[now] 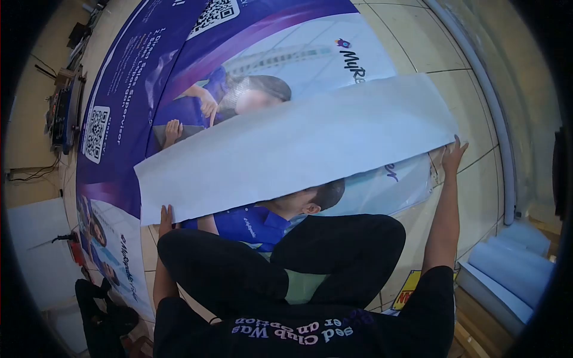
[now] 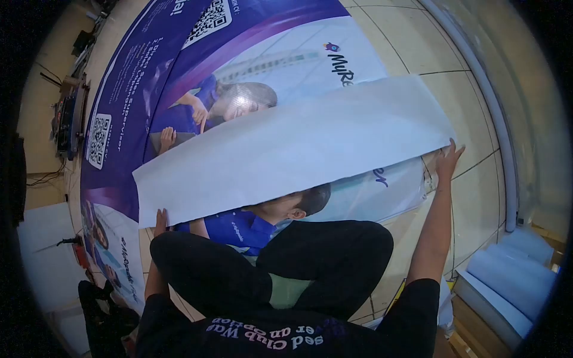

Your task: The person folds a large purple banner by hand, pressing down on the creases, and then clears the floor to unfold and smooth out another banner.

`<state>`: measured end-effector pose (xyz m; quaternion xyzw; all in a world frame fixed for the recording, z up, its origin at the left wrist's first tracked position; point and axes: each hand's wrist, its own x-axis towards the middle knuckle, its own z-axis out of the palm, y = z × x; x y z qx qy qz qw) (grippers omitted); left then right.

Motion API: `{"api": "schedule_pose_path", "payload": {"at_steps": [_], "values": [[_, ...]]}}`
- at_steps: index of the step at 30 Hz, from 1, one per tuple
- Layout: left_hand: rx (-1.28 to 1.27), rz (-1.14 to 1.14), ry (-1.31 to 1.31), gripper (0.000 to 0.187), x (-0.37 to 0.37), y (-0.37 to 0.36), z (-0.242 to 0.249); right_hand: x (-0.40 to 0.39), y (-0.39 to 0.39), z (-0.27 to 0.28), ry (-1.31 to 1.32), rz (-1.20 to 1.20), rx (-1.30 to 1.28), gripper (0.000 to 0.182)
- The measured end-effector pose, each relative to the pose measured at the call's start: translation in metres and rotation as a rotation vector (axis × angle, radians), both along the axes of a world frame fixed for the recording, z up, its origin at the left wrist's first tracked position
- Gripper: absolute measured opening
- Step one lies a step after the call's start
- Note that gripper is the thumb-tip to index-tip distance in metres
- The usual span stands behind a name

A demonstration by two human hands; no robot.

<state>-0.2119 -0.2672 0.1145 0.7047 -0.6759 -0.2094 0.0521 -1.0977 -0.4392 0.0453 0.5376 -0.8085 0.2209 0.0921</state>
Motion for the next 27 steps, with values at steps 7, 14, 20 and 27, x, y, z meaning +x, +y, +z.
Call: {"api": "schedule_pose_path", "payload": {"at_steps": [7, 14, 20, 27], "values": [[-0.363, -0.127, 0.119, 0.061, -0.007, 0.009, -0.015, 0.077, 0.097, -0.038, -0.048, -0.090, 0.266, 0.065], [-0.483, 0.099, -0.060, 0.059, -0.031, 0.061, -0.061, 0.111, 0.136, 0.024, -0.309, -0.151, 0.427, 0.057], [-0.524, 0.433, -0.152, 0.058, -0.029, 0.130, -0.079, 0.028, 0.128, -0.049, -0.499, 0.057, 0.453, 0.055], [-0.645, 0.762, -0.261, 0.057, 0.006, 0.196, -0.099, 0.088, 0.113, 0.011, -0.917, -0.358, 0.723, 0.018]]}}
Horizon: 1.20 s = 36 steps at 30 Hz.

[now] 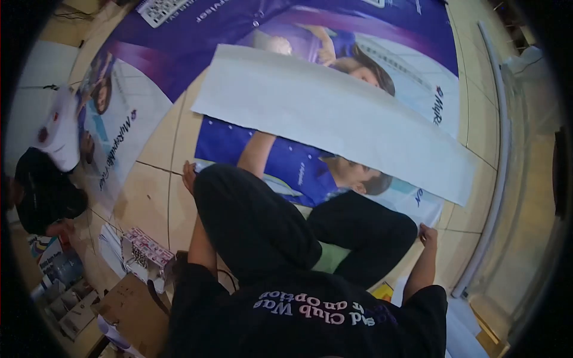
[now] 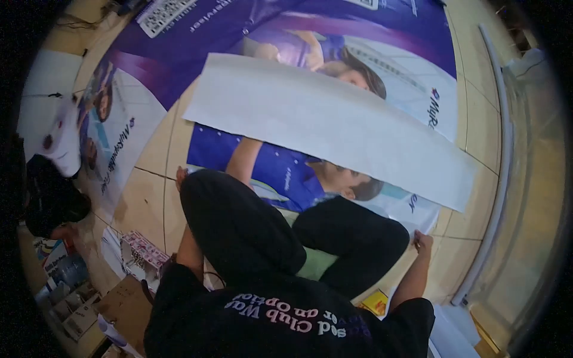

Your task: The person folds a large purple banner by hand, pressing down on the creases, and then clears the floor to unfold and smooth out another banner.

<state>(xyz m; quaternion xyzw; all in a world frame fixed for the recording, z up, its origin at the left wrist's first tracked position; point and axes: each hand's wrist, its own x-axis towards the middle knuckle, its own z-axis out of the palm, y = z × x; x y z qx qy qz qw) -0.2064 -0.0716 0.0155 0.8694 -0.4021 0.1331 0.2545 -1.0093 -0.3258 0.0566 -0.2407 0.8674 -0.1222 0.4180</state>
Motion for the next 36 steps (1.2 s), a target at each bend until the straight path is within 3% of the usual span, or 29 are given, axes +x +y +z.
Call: {"api": "schedule_pose_path", "payload": {"at_steps": [2, 4, 6, 8, 10, 12, 14, 16, 18, 21, 22, 24, 26, 28, 31, 32, 33, 34, 36], "values": [[-0.067, 0.032, -0.037, 0.057, 0.014, 0.005, -0.011, -0.008, -0.015, -0.006, 0.048, 0.217, -0.129, 0.024], [-0.109, -0.088, -0.221, 0.053, 0.030, 0.023, -0.013, -0.028, -0.027, -0.034, 0.813, 0.461, -0.177, 0.040], [-0.058, -0.071, 0.043, 0.045, 0.045, 0.018, 0.019, 0.036, -0.010, 0.031, 0.760, 0.468, -0.169, 0.043], [0.171, -0.008, 0.296, 0.034, 0.036, -0.008, 0.093, 0.045, 0.003, 0.046, 0.728, 0.493, -0.336, 0.033], [0.485, 0.091, 0.469, 0.028, 0.051, -0.017, 0.104, 0.044, 0.007, 0.051, 0.864, 0.615, -0.368, 0.027], [0.566, 0.082, 0.356, 0.022, 0.050, -0.016, 0.118, 0.039, 0.004, 0.062, 0.857, 0.671, -0.232, 0.028], [0.635, -0.001, 0.234, 0.021, 0.067, -0.009, 0.099, 0.012, -0.011, 0.061, 0.905, 0.771, -0.438, 0.029], [0.718, -0.038, 0.222, 0.016, 0.076, -0.019, 0.103, 0.018, -0.025, 0.088, 0.736, 0.708, -0.495, 0.033], [0.728, -0.128, 0.229, 0.018, 0.093, -0.038, 0.115, 0.031, -0.062, 0.103, 0.853, 0.900, -0.551, 0.033], [0.549, -0.116, 0.355, 0.026, 0.099, -0.089, 0.143, 0.041, -0.099, 0.093, 0.842, 0.868, -0.596, 0.035], [0.518, -0.214, 0.256, 0.028, 0.096, -0.104, 0.153, 0.047, -0.107, 0.093, 0.738, 0.754, -0.662, 0.037], [0.413, -0.063, 0.399, 0.028, 0.088, -0.133, 0.177, 0.067, -0.125, 0.109, 0.627, 0.642, -0.731, 0.038], [0.496, -0.124, 0.379, 0.022, 0.105, -0.160, 0.182, 0.074, -0.148, 0.139, 0.854, 0.687, -0.558, 0.034], [0.220, -0.015, 0.470, 0.015, 0.097, -0.148, 0.223, 0.028, -0.196, 0.137, 0.960, 0.658, -0.604, 0.025], [0.324, -0.114, 0.315, 0.023, 0.151, -0.145, 0.189, -0.002, -0.187, 0.174, 0.323, 0.439, -0.711, 0.015], [0.328, -0.259, 0.125, 0.021, 0.162, -0.131, 0.176, -0.013, -0.171, 0.179, 0.239, 0.392, -0.684, 0.011], [0.173, -0.239, 0.541, 0.020, 0.162, -0.107, 0.173, -0.024, -0.153, 0.183, 0.155, 0.340, -0.662, 0.006], [0.033, -0.171, 0.809, 0.019, 0.130, -0.076, 0.208, -0.036, -0.131, 0.182, 0.114, 0.325, -0.577, 0.014], [0.021, -0.170, 1.061, 0.018, 0.102, -0.035, 0.230, -0.053, -0.085, 0.180, -0.035, 0.337, -0.420, 0.021]]}}
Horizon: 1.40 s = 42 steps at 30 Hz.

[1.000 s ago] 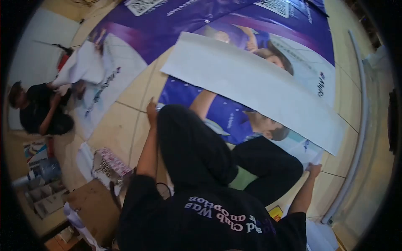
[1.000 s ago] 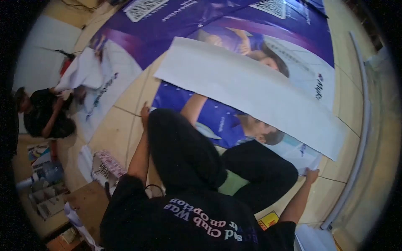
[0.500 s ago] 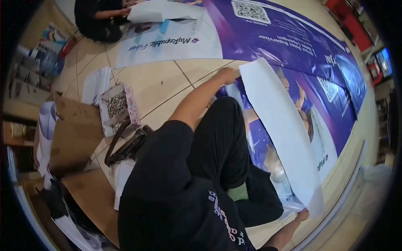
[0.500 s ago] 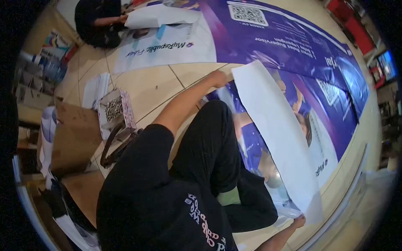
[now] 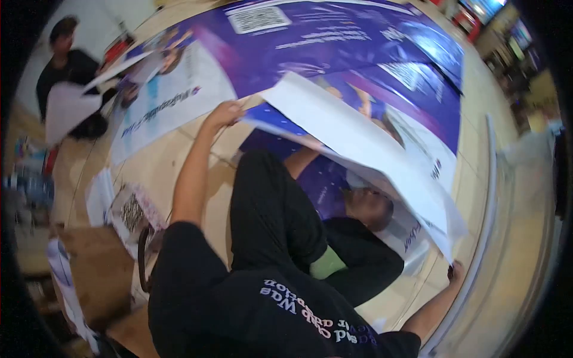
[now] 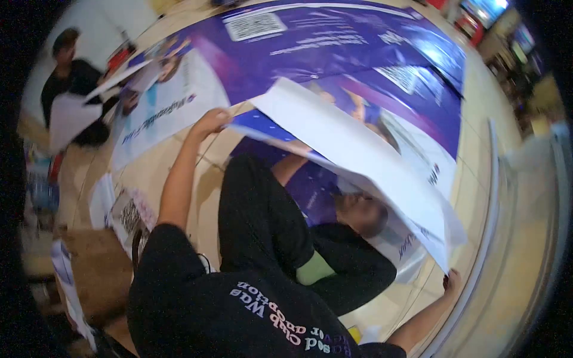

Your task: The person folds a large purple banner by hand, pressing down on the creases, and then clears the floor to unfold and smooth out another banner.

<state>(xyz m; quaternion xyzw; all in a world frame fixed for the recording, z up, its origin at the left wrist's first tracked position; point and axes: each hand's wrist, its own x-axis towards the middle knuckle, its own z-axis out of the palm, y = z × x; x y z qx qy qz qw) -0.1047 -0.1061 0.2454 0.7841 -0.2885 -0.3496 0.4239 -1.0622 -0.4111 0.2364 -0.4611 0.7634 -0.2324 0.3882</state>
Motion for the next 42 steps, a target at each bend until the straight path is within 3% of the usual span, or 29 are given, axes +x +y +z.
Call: {"api": "schedule_pose_path", "payload": {"at_steps": [1, 2, 4, 13, 21, 24, 26, 34, 37, 42], "values": [[-0.054, 0.073, 0.069, 0.029, -0.004, 0.014, -0.015, 0.000, 0.026, 0.003, -0.084, 0.046, 0.085, 0.020], [-0.038, 0.056, 0.134, 0.032, -0.015, 0.028, -0.007, 0.007, 0.051, -0.002, -0.114, -0.086, 0.019, 0.018], [-0.096, 0.089, 0.234, 0.029, -0.029, 0.047, -0.001, 0.023, 0.095, 0.005, -0.170, -0.073, -0.075, 0.013], [-0.334, 0.340, -0.013, 0.018, -0.028, 0.073, 0.008, 0.023, 0.152, -0.023, 0.027, -0.224, -0.385, 0.008], [-0.391, 0.377, 0.064, 0.017, -0.102, 0.160, 0.008, -0.042, 0.213, -0.046, 0.083, -0.477, -0.504, 0.012], [-0.308, 0.391, 0.103, 0.018, -0.120, 0.170, 0.014, -0.059, 0.220, -0.053, 0.045, -0.438, -0.373, 0.014], [-0.417, 0.438, 0.069, 0.018, -0.116, 0.172, 0.012, -0.061, 0.234, -0.048, 0.019, -0.376, -0.316, 0.015], [-0.388, 0.461, 0.041, 0.019, -0.083, 0.130, 0.037, -0.020, 0.247, 0.014, -0.009, -0.297, -0.251, 0.024], [-0.260, 0.370, -0.030, 0.019, -0.057, 0.085, 0.041, -0.017, 0.199, 0.026, -0.006, -0.269, -0.295, 0.026], [-0.215, 0.316, 0.076, 0.021, -0.026, -0.023, 0.023, 0.003, 0.095, 0.033, 0.054, -0.303, -0.288, 0.023]]}}
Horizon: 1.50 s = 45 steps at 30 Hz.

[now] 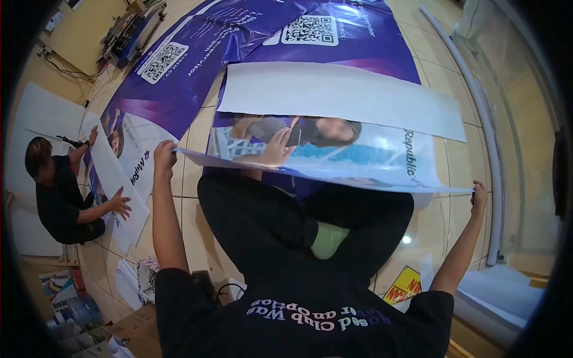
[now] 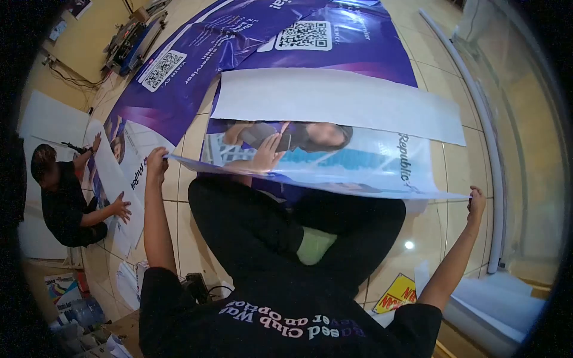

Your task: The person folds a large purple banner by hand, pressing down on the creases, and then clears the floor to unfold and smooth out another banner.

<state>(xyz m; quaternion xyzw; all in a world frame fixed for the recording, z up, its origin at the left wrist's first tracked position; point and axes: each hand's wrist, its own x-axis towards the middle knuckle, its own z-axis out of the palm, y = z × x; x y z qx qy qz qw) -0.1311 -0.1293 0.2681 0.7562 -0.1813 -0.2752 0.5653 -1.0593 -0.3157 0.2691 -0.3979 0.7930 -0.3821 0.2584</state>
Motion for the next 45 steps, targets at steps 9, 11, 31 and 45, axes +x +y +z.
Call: {"api": "schedule_pose_path", "payload": {"at_steps": [9, 11, 31, 45], "values": [[-0.212, 0.027, 0.158, 0.018, 0.046, -0.222, -0.046, 0.028, -0.214, -0.066, -0.353, -0.006, -0.184, 0.031], [-0.424, 0.033, 0.206, 0.039, 0.048, -0.253, -0.058, 0.055, -0.241, -0.078, -0.505, -0.040, -0.330, 0.040], [0.381, -0.234, -0.569, 0.039, 0.056, -0.015, -0.194, 0.059, -0.031, -0.199, 0.132, 0.125, 0.153, 0.035], [0.469, -0.402, -0.002, 0.023, 0.077, -0.039, -0.164, 0.006, -0.110, -0.247, -0.502, -0.169, 0.092, 0.029]]}}
